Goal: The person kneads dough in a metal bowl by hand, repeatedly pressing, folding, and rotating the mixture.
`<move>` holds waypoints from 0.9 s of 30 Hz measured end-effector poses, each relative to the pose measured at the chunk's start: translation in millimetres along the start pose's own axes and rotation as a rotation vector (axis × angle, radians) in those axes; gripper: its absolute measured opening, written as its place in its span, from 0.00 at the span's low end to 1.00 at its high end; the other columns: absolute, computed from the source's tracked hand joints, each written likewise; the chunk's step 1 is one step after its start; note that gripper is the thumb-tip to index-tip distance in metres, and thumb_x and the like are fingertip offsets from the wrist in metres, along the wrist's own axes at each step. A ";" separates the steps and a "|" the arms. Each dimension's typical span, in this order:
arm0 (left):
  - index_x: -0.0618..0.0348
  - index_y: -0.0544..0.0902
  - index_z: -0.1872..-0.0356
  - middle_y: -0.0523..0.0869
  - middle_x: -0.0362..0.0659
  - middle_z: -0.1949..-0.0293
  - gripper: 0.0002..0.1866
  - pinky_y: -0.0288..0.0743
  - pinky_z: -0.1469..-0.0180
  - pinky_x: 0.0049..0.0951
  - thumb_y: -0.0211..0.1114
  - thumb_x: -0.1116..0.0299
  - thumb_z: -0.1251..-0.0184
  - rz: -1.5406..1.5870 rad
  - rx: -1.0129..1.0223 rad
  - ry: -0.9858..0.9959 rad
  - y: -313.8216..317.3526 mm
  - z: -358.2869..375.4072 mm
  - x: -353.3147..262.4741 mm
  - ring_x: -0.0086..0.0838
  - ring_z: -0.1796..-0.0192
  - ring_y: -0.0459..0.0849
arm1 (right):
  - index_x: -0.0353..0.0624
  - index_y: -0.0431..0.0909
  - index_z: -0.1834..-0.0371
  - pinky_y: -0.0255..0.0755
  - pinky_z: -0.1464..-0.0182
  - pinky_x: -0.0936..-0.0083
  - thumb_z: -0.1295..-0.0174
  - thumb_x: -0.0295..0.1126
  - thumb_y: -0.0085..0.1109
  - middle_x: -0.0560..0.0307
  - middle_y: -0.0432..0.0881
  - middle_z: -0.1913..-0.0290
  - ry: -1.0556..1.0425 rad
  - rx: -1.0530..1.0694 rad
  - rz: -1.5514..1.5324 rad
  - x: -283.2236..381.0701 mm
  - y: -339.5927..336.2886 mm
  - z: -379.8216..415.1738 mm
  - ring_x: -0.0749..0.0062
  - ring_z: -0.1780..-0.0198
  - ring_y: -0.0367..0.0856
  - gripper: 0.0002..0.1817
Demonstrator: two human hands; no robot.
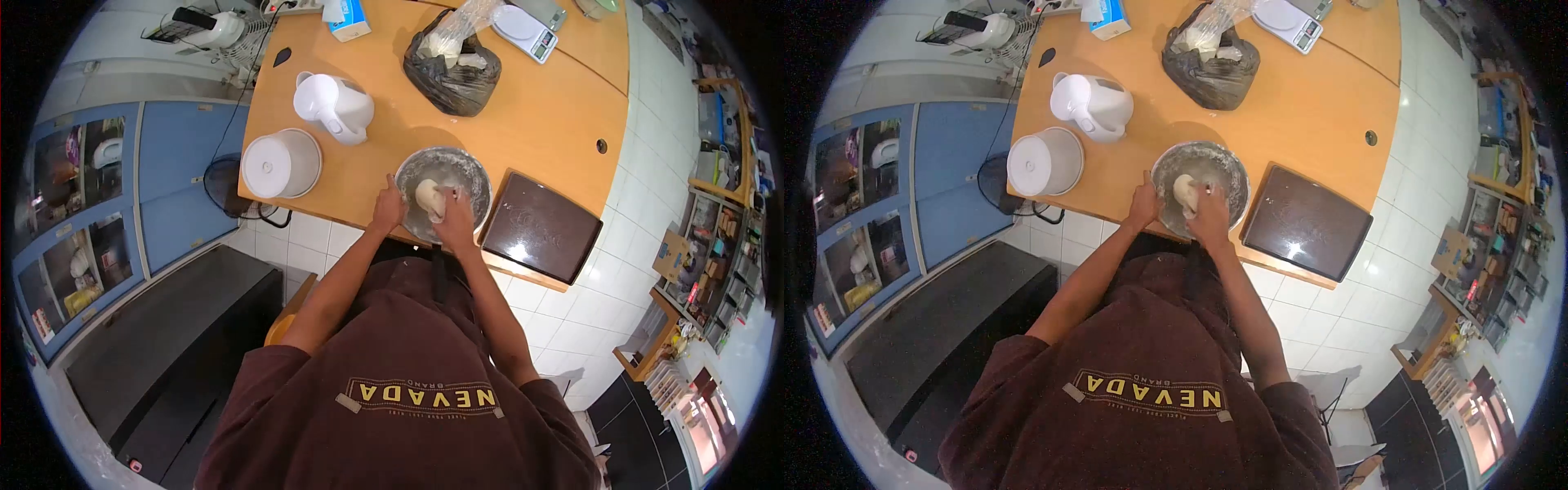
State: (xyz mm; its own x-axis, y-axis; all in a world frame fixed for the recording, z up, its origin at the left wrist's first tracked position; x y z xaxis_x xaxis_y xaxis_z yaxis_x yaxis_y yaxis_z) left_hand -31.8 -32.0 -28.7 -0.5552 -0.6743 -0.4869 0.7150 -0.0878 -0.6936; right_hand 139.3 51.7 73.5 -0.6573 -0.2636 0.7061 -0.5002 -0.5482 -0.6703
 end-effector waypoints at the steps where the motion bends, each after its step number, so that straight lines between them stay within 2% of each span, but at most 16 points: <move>1: 0.81 0.51 0.26 0.86 0.69 0.60 0.49 0.82 0.50 0.52 0.71 0.75 0.46 -0.006 0.006 0.021 -0.4 -1.7 -3.7 0.63 0.55 0.87 | 0.45 0.73 0.37 0.69 0.38 0.45 0.47 0.31 0.71 0.41 0.74 0.43 -0.013 -0.008 0.127 12.8 -7.2 -2.7 0.41 0.35 0.71 0.31; 4: 0.81 0.51 0.26 0.86 0.68 0.61 0.49 0.82 0.51 0.51 0.71 0.75 0.46 0.072 -0.012 0.067 -7.0 2.5 -10.7 0.62 0.56 0.88 | 0.47 0.74 0.37 0.67 0.38 0.37 0.44 0.34 0.69 0.44 0.74 0.41 -0.077 0.085 0.399 20.4 2.8 -9.5 0.46 0.33 0.70 0.30; 5: 0.81 0.51 0.26 0.86 0.68 0.62 0.49 0.82 0.51 0.51 0.71 0.75 0.46 0.108 0.016 0.053 -6.2 3.4 -10.7 0.62 0.57 0.88 | 0.48 0.74 0.36 0.63 0.37 0.31 0.41 0.34 0.67 0.45 0.73 0.38 -0.087 0.065 0.420 9.1 12.5 -10.8 0.46 0.33 0.69 0.28; 8: 0.81 0.51 0.26 0.87 0.67 0.63 0.49 0.82 0.51 0.50 0.70 0.75 0.46 0.158 0.048 0.055 -5.0 -2.9 -9.9 0.61 0.57 0.88 | 0.48 0.74 0.36 0.62 0.34 0.35 0.37 0.37 0.62 0.44 0.72 0.36 -0.193 -0.115 0.463 4.2 10.0 -11.6 0.45 0.33 0.69 0.25; 11: 0.80 0.51 0.25 0.86 0.66 0.64 0.49 0.82 0.50 0.51 0.70 0.75 0.45 0.148 0.039 0.076 1.3 -4.3 -3.3 0.60 0.56 0.88 | 0.45 0.74 0.37 0.64 0.35 0.39 0.33 0.41 0.58 0.44 0.72 0.37 -0.141 -0.283 0.377 6.8 -6.0 -24.8 0.44 0.34 0.69 0.23; 14: 0.80 0.51 0.25 0.86 0.66 0.64 0.49 0.81 0.49 0.52 0.70 0.75 0.45 0.156 0.090 0.043 -5.0 -0.9 -8.0 0.61 0.55 0.87 | 0.45 0.73 0.34 0.60 0.32 0.41 0.33 0.40 0.58 0.38 0.72 0.39 0.107 -0.103 0.274 -6.1 -1.8 -35.1 0.37 0.35 0.67 0.25; 17: 0.79 0.52 0.26 0.86 0.66 0.64 0.48 0.80 0.49 0.53 0.70 0.75 0.45 0.090 0.075 0.096 -9.5 -2.6 -11.3 0.62 0.56 0.87 | 0.42 0.73 0.37 0.63 0.35 0.42 0.31 0.44 0.56 0.40 0.74 0.41 0.100 -0.188 0.411 -21.3 18.3 -33.8 0.40 0.37 0.71 0.24; 20: 0.77 0.52 0.26 0.86 0.67 0.63 0.47 0.80 0.50 0.55 0.69 0.75 0.45 0.066 0.103 0.151 -1.8 -3.6 -10.9 0.64 0.56 0.87 | 0.41 0.74 0.42 0.66 0.39 0.42 0.31 0.47 0.55 0.43 0.76 0.44 0.086 -0.050 0.457 -28.6 51.3 -24.9 0.45 0.39 0.74 0.24; 21: 0.77 0.52 0.26 0.86 0.68 0.63 0.47 0.80 0.50 0.56 0.69 0.75 0.44 0.027 0.123 0.143 -1.4 2.5 -13.5 0.64 0.56 0.86 | 0.41 0.75 0.44 0.68 0.42 0.42 0.32 0.48 0.56 0.48 0.78 0.45 0.056 -0.029 0.466 -18.3 53.7 -17.7 0.50 0.39 0.75 0.23; 24: 0.76 0.52 0.25 0.86 0.69 0.61 0.45 0.79 0.50 0.56 0.66 0.75 0.42 0.035 0.145 0.084 1.9 11.6 -12.5 0.65 0.55 0.86 | 0.46 0.76 0.52 0.69 0.43 0.40 0.32 0.48 0.56 0.52 0.79 0.49 -0.070 -0.094 0.577 -0.5 78.7 7.0 0.53 0.41 0.77 0.18; 27: 0.76 0.52 0.25 0.86 0.70 0.61 0.44 0.80 0.50 0.56 0.65 0.75 0.40 0.055 0.125 0.078 3.1 7.1 -9.6 0.65 0.55 0.86 | 0.46 0.77 0.50 0.68 0.42 0.39 0.32 0.45 0.57 0.53 0.80 0.48 -0.070 0.006 0.593 -0.3 101.7 23.5 0.53 0.40 0.77 0.17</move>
State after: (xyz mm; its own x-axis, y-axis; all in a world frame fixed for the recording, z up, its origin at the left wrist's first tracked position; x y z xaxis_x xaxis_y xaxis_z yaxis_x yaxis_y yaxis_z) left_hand -21.3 -31.0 -22.4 -0.5415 -0.6222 -0.5654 0.7899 -0.1463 -0.5955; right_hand 101.9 -22.6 10.5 -0.7844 -0.5780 0.2252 -0.0561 -0.2955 -0.9537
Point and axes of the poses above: each hand's wrist, its own z-axis away from the middle knuckle, its own y-axis out of the palm, x = y × z, the point moved 10 cm from there along -z, towards the middle knuckle
